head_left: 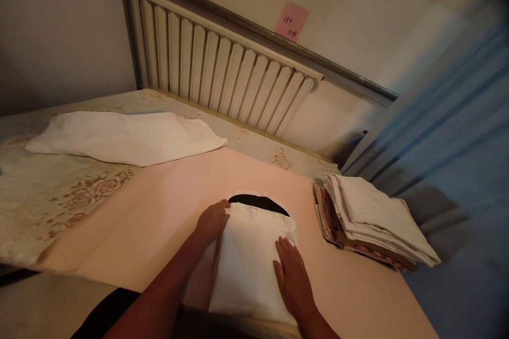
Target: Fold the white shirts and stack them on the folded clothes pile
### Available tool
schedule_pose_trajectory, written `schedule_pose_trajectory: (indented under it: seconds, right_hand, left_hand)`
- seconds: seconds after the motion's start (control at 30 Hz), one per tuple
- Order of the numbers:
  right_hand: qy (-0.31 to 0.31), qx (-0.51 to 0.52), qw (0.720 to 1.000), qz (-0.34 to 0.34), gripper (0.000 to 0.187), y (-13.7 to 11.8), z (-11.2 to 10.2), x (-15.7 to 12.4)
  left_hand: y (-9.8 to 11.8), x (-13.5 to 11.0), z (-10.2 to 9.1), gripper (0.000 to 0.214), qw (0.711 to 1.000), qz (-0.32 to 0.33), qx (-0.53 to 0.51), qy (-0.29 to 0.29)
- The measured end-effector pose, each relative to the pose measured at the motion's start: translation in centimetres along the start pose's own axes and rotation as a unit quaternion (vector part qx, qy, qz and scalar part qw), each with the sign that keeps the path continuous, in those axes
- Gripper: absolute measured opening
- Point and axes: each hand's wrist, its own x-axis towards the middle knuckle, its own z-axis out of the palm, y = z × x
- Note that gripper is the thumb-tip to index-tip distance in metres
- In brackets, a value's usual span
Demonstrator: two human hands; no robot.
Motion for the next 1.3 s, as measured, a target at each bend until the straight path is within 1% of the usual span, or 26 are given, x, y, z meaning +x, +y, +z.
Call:
schedule_pose_trajectory:
  seconds: [0.23, 0.57, 0.77, 1.0, 1.3]
  right_hand:
    - [0.015, -0.004, 1.0, -0.003, 0.049, 0.0, 0.07, -0.04]
    - [0.012, -0.006, 1.0, -0.001, 0.048, -0.04, 0.02, 0.01]
    - [0.004, -0.01, 1.0, 0.002, 0.047, -0.15, -0.23, 0.08]
    - [0.017, 0.002, 1.0, 0.001, 0.047, -0.15, -0.19, 0.1]
    - [0.011, 0.024, 1.0, 0.012, 0.048, -0.04, 0.0, 0.03]
  left_hand:
    - [0.09, -0.12, -0.08, 0.03, 1.0, 0.004, 0.01, 0.001]
    - [-0.64, 0.09, 0.54, 0.029, 1.0, 0.018, 0.022, 0.007]
    - [-0.7, 0.0, 0.64, 0.028, 0.999, 0.026, 0.03, 0.01]
    - [-0.71, -0.05, 0.66, 0.031, 0.999, 0.025, 0.035, 0.01]
    - [-0.57, -0.24, 0.49, 0.034, 0.999, 0.022, 0.035, 0.008]
